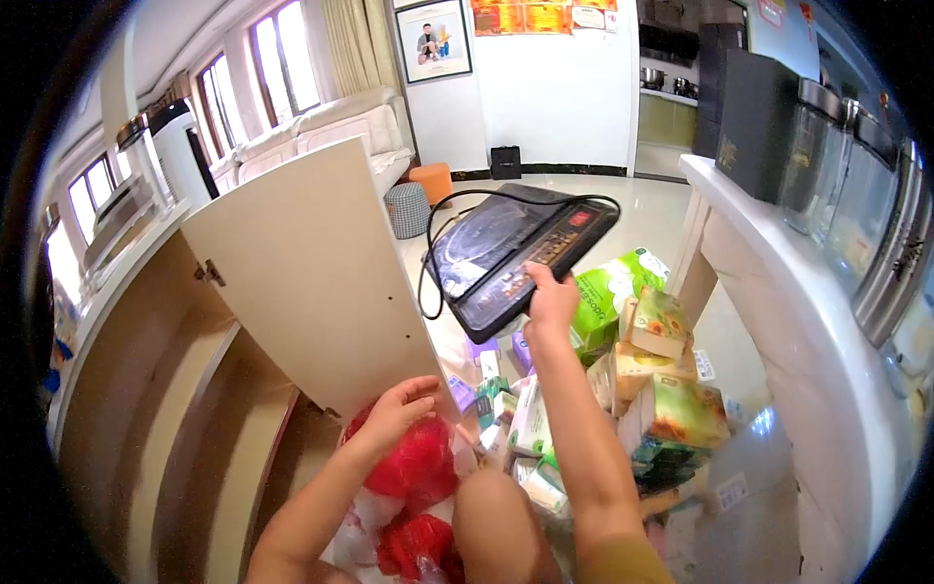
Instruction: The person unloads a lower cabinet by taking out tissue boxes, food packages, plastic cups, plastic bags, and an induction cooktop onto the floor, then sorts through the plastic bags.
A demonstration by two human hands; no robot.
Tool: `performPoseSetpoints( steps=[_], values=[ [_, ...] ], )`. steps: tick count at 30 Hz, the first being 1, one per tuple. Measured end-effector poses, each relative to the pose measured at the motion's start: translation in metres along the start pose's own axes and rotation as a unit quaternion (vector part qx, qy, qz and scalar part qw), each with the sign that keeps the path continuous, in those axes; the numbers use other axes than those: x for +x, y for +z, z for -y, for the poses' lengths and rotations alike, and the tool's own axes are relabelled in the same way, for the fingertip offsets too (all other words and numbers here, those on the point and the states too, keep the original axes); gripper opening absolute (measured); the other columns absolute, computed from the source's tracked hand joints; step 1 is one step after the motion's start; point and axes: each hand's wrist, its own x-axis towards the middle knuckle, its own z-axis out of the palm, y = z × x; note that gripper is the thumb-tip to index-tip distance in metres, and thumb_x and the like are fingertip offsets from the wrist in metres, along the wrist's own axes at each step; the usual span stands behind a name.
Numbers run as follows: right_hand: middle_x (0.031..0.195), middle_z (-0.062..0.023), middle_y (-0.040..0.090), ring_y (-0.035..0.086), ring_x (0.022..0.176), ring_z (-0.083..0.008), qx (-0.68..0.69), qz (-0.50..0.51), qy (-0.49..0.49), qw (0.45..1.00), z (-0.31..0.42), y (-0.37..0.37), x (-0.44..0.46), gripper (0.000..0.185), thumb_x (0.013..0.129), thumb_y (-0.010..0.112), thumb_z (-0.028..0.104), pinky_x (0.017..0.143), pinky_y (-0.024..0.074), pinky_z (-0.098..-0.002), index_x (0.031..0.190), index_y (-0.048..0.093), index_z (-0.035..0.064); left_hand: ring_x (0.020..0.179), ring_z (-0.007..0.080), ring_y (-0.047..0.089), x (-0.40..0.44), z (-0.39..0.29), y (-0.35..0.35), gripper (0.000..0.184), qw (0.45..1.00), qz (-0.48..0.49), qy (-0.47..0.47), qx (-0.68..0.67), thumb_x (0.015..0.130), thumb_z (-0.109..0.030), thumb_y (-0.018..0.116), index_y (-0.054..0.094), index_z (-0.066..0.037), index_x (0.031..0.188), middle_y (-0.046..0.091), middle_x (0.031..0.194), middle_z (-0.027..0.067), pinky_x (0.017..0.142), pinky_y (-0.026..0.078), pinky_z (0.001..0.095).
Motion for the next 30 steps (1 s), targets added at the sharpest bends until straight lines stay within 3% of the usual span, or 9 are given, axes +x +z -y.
performPoseSetpoints(
  steps=[5,11,14,21,22,24,26,28,30],
  values=[
    [0.073,-0.0057,0.054,0.053,0.057,-0.0145,0.040,-0.011,0.083,0.996,-0.060,0.015,0.033,0.022,0.064,0.058,0.003,0.051,0.0456,-0.0267,0.084,0.050,0.0004,0.094,0.0146,0.047,0.035,0.026,-0.003,0.037,0.998,0.005,-0.051,-0.028,0.077,-0.005,0.047,0.041,0.003,0.113,0.048,0.108,0.0098,0.081,0.038,0.0256],
    [0.072,-0.0064,0.055,0.054,0.054,-0.0166,0.029,0.007,0.143,0.989,-0.154,0.006,0.074,0.026,0.064,0.057,0.005,0.045,0.0468,-0.0289,0.088,0.050,0.0009,0.104,0.0191,0.042,0.085,0.069,0.005,0.048,0.992,-0.011,-0.101,-0.071,0.076,-0.005,0.046,0.030,0.004,0.120,0.038,0.119,0.0141,0.083,0.037,0.0268],
    [0.074,-0.0085,0.055,0.056,0.055,-0.0190,0.007,0.014,0.189,0.982,-0.197,0.001,0.082,0.031,0.064,0.057,0.005,0.045,0.0475,-0.0304,0.093,0.048,0.0002,0.108,0.0212,0.038,0.118,0.088,0.015,0.059,0.989,-0.087,-0.101,-0.067,0.077,-0.007,0.044,0.013,0.000,0.127,0.020,0.131,0.0138,0.084,0.036,0.0286],
    [0.074,-0.0087,0.056,0.056,0.053,-0.0171,-0.063,0.048,0.255,0.964,-0.281,-0.011,0.095,0.030,0.065,0.056,0.006,0.044,0.0472,-0.0307,0.093,0.048,0.0000,0.101,0.0199,0.040,0.182,0.158,0.019,0.061,0.965,-0.207,-0.095,-0.134,0.080,-0.009,0.039,0.003,-0.005,0.129,0.018,0.132,0.0126,0.083,0.035,0.0291],
    [0.074,-0.0087,0.056,0.056,0.053,-0.0171,-0.063,0.049,0.263,0.961,-0.288,-0.009,0.093,0.030,0.065,0.056,0.006,0.044,0.0472,-0.0307,0.093,0.048,0.0000,0.092,0.0179,0.040,0.190,0.166,0.019,0.059,0.941,-0.266,-0.091,-0.190,0.079,-0.009,0.038,0.006,-0.005,0.129,0.019,0.131,0.0118,0.077,0.036,0.0292],
    [0.073,-0.0084,0.056,0.056,0.058,-0.0176,-0.070,0.048,0.291,0.953,-0.300,-0.006,0.092,0.030,0.064,0.056,0.005,0.049,0.0466,-0.0299,0.094,0.050,0.0008,0.084,0.0158,0.040,0.200,0.182,0.014,0.058,0.908,-0.330,-0.086,-0.243,0.079,-0.009,0.037,0.008,-0.005,0.129,0.020,0.131,0.0109,0.070,0.036,0.0293],
    [0.075,-0.0085,0.057,0.057,0.063,-0.0184,-0.097,0.062,0.285,0.951,-0.331,-0.012,0.093,0.031,0.063,0.057,0.007,0.054,0.0459,-0.0298,0.093,0.051,0.0017,0.099,0.0168,0.036,0.201,0.198,0.011,0.053,0.907,-0.309,-0.105,-0.265,0.082,-0.015,0.033,0.010,-0.008,0.129,0.020,0.131,0.0085,0.078,0.035,0.0328],
    [0.080,-0.0083,0.060,0.057,0.074,-0.0203,-0.180,0.086,0.268,0.943,-0.357,-0.014,0.094,0.035,0.060,0.059,0.013,0.067,0.0423,-0.0292,0.093,0.055,0.0046,0.102,0.0172,0.035,0.199,0.206,0.009,0.052,0.902,-0.312,-0.100,-0.280,0.082,-0.016,0.032,0.010,-0.008,0.129,0.022,0.130,0.0079,0.081,0.034,0.0331],
    [0.081,-0.0084,0.060,0.057,0.074,-0.0206,-0.207,0.103,0.267,0.936,-0.375,-0.018,0.090,0.035,0.059,0.059,0.015,0.068,0.0420,-0.0294,0.093,0.055,0.0058,0.106,0.0176,0.033,0.199,0.209,0.008,0.052,0.898,-0.316,-0.092,-0.293,0.083,-0.016,0.031,0.010,-0.007,0.129,0.024,0.128,0.0072,0.084,0.033,0.0335]
  ],
)
